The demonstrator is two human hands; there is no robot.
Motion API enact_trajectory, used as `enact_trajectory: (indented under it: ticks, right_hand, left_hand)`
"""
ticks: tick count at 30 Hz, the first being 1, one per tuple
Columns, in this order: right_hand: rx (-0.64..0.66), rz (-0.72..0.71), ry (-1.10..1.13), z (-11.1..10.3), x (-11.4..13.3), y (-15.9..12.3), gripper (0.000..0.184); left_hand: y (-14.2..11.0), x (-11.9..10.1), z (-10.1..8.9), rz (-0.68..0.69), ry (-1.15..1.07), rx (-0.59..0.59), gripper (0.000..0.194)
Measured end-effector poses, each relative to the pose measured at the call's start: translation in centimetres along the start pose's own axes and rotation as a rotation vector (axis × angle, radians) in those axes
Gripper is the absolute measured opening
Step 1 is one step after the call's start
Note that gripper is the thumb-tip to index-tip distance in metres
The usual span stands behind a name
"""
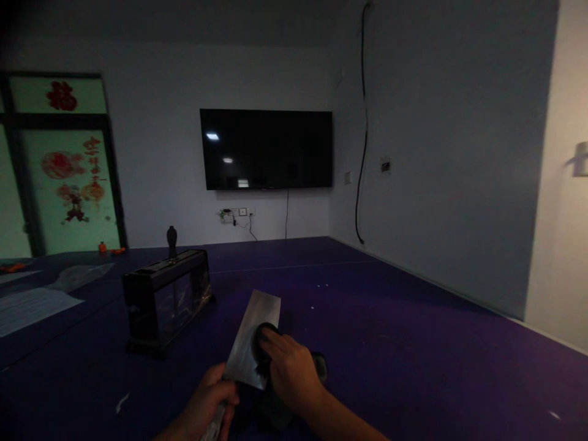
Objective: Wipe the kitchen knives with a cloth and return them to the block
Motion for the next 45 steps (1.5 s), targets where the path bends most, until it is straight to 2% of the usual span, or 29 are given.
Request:
enact_trajectory:
  ticks: [10,14,22,28,37,45]
  right_hand:
    - [-0.026,-0.061,0.027,-0.1,0.3,-0.4,0.047]
    - [-0.021,-0.05,0.033,-0.2,0.4,-0.3,0.046]
    - [-0.052,0.141,0.037,-0.2,-1.9,0.2,0.05]
    - [-0.045,0.167,0.067,0.1,-2.6,0.3,0.051]
    - [0.006,0.09,0.071,0.1,-1.5,0.1,0.048]
    - [-0.022,0.142,0.088,0.1,-2.0,0.1,0.049]
  left_hand:
    - [-0.1,-0.5,0.1,0.068,-0.027,-0.028,0.042]
    - [0.0,0.0,0.0,0.025,-0.012,-0.007,0.044]
    - [0.0,0.0,0.2,0.084,-0.018,0.032,0.046]
    - [0.8,0.6,0.1,0.031,0.004,0.055,0.046]
    - [0.2,0.1,0.1,0.055,-0.009,0.029,0.044]
    - [0.6,0.6,0.2,-0.024,0.038,0.074,0.055]
Point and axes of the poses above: each hand's wrist, its own y-axis towards the middle knuckle, its own z-axis out of the palm, x = y × z, the point moved 8 cm from there along y, towards the middle knuckle, and after that the axes turned 9 degrees about z, right-handed, at the moved point
